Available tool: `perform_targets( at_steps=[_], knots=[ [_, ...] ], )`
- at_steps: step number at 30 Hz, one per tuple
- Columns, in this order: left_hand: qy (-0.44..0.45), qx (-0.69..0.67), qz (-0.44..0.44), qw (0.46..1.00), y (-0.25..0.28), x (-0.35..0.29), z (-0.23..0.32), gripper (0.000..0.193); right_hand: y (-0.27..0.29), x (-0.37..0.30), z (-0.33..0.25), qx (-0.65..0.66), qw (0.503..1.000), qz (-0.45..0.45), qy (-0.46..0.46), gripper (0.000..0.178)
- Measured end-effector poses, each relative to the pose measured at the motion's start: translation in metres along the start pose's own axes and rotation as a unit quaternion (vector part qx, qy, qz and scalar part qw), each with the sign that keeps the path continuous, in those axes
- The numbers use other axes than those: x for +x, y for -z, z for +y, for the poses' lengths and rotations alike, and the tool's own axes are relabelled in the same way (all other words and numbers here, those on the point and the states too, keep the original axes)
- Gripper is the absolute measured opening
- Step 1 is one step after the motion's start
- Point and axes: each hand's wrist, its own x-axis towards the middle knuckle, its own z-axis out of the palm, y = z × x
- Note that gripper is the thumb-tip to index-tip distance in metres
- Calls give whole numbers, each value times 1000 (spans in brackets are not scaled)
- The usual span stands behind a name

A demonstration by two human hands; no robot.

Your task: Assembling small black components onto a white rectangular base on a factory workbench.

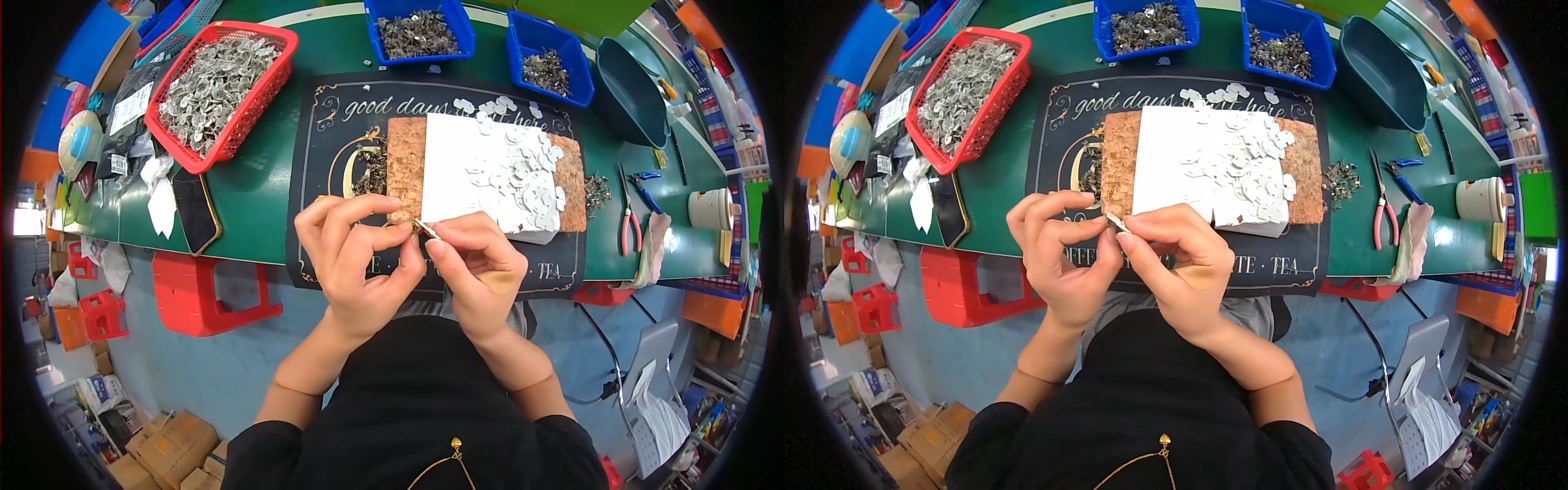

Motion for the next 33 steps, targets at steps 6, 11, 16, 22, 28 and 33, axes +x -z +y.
perform_targets(
  at_steps=[6,11,16,22,28,33],
  knots=[
    [-9,25,-8,1000,2,2,5,23,3,0,6,-79,993,-17,85,15],
    [55,-94,-106,988,9,1,-1,18,13,3,-1,-156,984,-24,79,15],
    [286,-378,-67,878,5,0,9,15,19,4,-6,-213,969,-65,106,12],
    [43,-56,-133,989,0,-11,-11,20,21,7,-25,-452,878,-48,153,12],
    [19,58,-188,980,-14,-24,-19,40,25,8,-15,-482,863,-59,136,12],
    [22,63,-188,980,-16,-22,-20,40,23,9,-10,-484,860,-53,154,12]
  ],
)
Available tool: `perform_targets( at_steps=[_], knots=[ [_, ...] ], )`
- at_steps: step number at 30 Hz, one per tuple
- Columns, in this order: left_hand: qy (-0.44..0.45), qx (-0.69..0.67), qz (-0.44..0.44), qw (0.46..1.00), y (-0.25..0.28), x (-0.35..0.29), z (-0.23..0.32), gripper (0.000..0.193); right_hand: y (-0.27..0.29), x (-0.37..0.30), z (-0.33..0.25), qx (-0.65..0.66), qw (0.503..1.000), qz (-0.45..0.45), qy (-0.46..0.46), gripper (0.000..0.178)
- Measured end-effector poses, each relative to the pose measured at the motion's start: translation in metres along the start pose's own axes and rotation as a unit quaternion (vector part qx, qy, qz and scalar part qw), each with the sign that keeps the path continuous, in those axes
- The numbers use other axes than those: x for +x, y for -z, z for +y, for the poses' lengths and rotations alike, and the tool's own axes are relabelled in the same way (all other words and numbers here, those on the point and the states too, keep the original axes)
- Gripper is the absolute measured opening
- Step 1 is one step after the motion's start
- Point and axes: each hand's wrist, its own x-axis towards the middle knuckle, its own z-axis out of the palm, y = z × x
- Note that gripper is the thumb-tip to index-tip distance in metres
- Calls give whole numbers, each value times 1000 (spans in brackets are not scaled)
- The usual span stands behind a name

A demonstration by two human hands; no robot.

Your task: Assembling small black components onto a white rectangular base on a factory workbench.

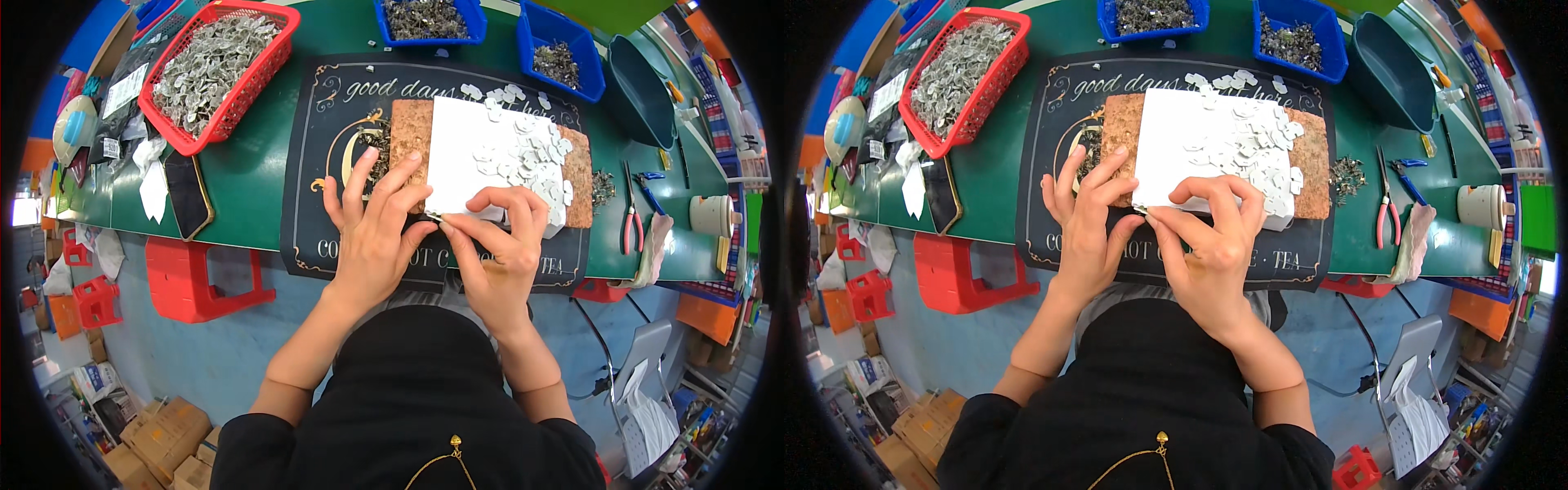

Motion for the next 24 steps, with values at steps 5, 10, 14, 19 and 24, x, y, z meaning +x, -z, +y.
perform_targets(
  at_steps=[5,10,14,19,24],
  knots=[
    [3,11,5,1000,-1,0,2,41,0,0,0,-4,1000,12,2,13],
    [-1,27,3,1000,-1,-2,2,42,2,1,1,8,1000,-14,-2,12],
    [-12,31,4,999,-2,-2,-2,43,1,2,0,5,1000,-10,-1,12],
    [-31,17,36,999,0,-7,-5,35,3,2,1,18,1000,-16,-5,13],
    [-25,10,65,998,0,-8,-3,31,3,2,0,2,1000,-28,1,13]
  ],
)
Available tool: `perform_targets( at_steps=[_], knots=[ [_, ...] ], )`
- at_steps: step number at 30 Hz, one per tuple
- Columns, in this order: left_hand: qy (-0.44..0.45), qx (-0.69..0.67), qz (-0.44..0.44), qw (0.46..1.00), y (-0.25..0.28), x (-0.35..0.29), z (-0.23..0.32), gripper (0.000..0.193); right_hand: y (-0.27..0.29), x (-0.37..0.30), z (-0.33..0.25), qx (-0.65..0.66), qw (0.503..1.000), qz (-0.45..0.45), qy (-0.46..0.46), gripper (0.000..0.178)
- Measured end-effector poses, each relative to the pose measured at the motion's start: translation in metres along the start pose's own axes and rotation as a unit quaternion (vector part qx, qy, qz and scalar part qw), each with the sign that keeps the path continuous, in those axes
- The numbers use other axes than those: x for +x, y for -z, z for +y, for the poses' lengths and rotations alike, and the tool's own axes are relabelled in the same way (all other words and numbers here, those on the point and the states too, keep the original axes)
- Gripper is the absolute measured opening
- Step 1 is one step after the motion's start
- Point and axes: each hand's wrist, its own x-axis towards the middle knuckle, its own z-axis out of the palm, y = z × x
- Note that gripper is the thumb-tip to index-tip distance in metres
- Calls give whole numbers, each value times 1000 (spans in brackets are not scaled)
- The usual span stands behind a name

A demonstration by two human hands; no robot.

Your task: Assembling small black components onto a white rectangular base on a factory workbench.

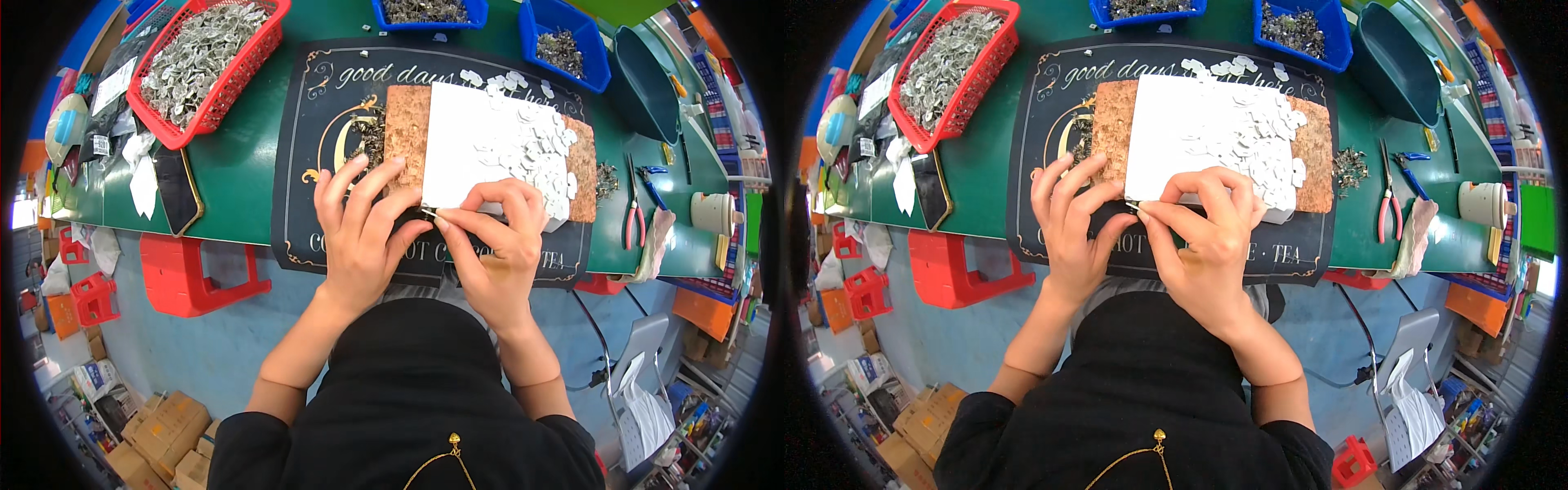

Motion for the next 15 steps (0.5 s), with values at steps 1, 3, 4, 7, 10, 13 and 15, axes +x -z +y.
perform_targets(
  at_steps=[1,3,4,7,10,13,15],
  knots=[
    [10,-6,1,1000,-1,2,0,31,-1,0,0,-13,1000,2,2,13],
    [2,-2,-7,1000,-3,3,-2,32,-3,-2,1,-10,1000,6,2,13],
    [-8,3,-14,1000,-4,4,-2,32,-4,-3,1,-6,1000,12,3,13],
    [-11,0,-12,1000,-3,5,-2,34,-5,-2,1,0,1000,21,0,12],
    [-18,1,-2,1000,-6,6,-1,33,-7,-3,3,2,999,37,11,12],
    [-29,14,17,999,-9,6,-2,32,-9,-2,4,5,999,49,15,12],
    [-33,23,24,999,-12,6,-3,31,-11,-2,4,3,998,54,18,13]
  ],
)
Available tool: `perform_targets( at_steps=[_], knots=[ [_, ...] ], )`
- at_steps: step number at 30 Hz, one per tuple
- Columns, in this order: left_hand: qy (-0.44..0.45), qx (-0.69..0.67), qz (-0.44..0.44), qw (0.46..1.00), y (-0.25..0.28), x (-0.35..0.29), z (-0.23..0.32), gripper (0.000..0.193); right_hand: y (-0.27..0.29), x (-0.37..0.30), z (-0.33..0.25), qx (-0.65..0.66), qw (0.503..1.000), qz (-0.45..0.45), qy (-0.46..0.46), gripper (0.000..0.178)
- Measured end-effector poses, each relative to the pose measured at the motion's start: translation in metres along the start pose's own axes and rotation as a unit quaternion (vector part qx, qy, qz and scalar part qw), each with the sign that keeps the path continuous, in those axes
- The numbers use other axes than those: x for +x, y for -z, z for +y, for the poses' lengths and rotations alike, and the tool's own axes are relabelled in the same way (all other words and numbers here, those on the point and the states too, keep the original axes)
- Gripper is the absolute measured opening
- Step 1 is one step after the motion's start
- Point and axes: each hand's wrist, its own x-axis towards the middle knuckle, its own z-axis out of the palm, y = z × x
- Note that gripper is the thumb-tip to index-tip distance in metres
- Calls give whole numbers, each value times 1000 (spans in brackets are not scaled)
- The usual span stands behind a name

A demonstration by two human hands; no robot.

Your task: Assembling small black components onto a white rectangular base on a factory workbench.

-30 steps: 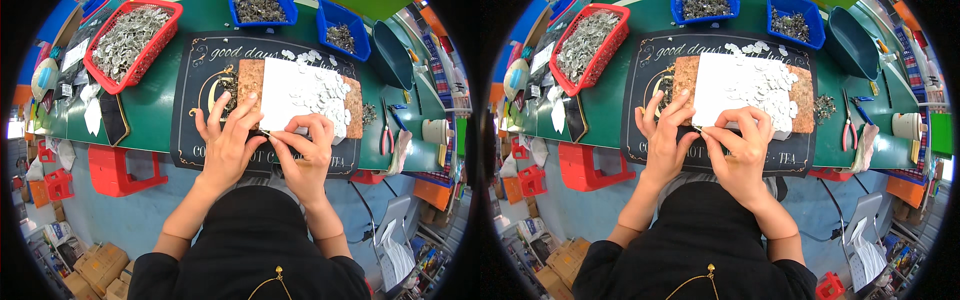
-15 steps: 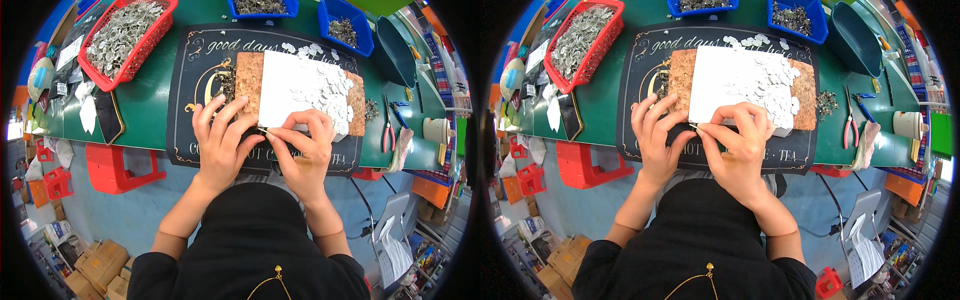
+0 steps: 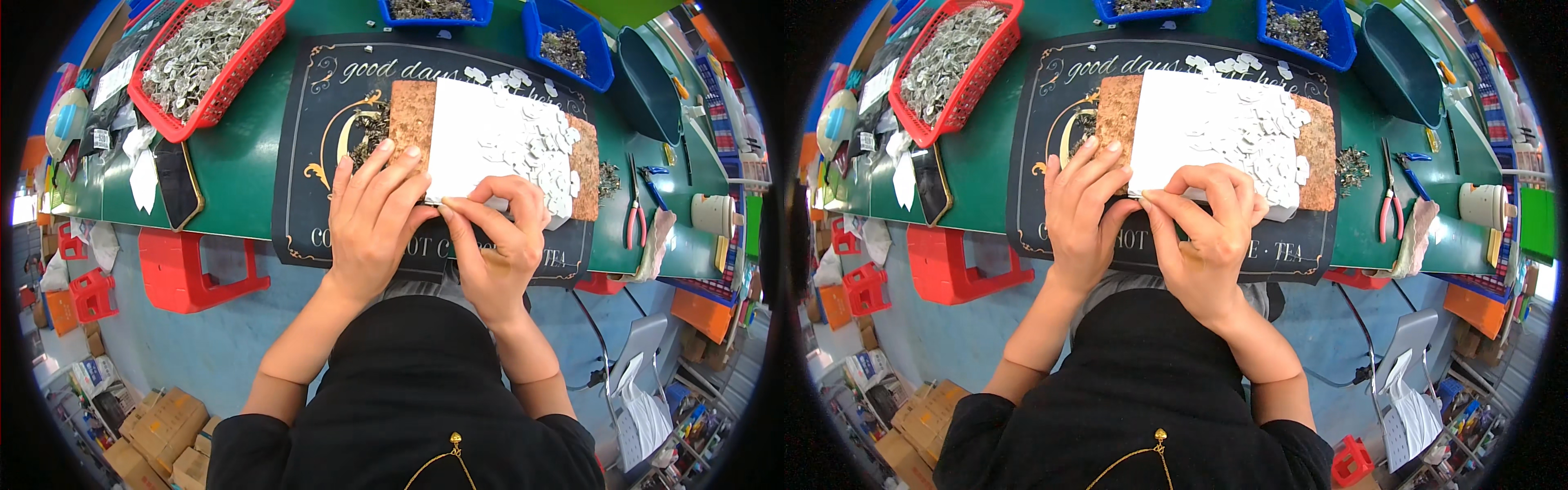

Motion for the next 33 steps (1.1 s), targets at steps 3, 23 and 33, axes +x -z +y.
perform_targets(
  at_steps=[3,23,33],
  knots=[
    [-9,20,12,1000,-1,1,-1,31,-4,0,0,-2,1000,16,8,14],
    [-32,66,41,996,43,10,-5,15,55,-4,15,53,995,83,-4,19],
    [43,409,59,910,108,77,-158,25,114,20,140,-207,970,67,-106,27]
  ],
)
